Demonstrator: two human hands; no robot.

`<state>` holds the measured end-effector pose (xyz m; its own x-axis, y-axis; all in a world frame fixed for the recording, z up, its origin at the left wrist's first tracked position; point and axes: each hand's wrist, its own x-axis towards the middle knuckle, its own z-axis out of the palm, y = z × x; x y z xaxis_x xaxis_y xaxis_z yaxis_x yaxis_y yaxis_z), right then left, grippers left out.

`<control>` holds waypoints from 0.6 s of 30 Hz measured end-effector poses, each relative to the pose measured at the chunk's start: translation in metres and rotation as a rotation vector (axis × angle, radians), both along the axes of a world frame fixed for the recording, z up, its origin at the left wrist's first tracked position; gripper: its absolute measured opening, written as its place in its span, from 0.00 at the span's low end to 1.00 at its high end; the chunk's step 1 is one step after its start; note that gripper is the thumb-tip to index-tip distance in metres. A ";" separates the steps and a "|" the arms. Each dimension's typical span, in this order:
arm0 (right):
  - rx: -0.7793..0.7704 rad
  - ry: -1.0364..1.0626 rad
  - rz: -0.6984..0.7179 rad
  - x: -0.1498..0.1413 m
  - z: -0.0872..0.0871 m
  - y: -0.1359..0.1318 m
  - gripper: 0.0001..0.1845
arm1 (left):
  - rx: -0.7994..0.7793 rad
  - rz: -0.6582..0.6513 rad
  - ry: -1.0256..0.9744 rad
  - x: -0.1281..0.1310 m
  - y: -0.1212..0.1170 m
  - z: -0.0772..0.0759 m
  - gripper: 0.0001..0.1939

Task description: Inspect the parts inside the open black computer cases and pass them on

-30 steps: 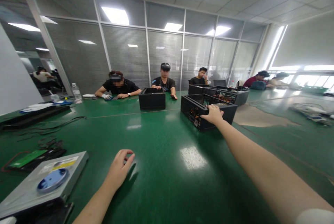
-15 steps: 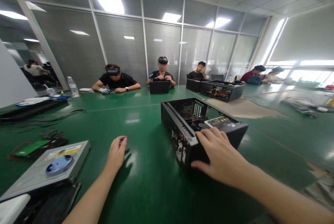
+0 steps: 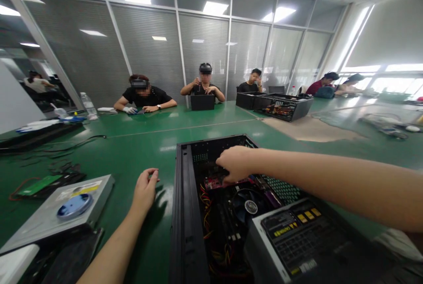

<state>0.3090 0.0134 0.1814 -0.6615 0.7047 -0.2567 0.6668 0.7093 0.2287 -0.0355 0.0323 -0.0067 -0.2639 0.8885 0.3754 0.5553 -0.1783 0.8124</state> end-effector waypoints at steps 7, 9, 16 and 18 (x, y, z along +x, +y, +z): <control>0.018 -0.091 0.113 -0.012 -0.049 0.009 0.23 | -0.031 -0.046 0.083 0.009 -0.003 0.002 0.23; 0.035 -0.074 0.144 -0.014 -0.046 0.006 0.14 | -0.031 -0.049 0.107 0.012 -0.004 0.005 0.23; 0.172 -0.053 -0.065 -0.005 -0.039 0.023 0.16 | -0.053 -0.075 0.173 0.019 -0.010 0.012 0.23; 0.200 -0.019 -0.055 -0.001 -0.032 0.025 0.16 | -0.055 -0.082 0.166 0.018 -0.009 0.011 0.24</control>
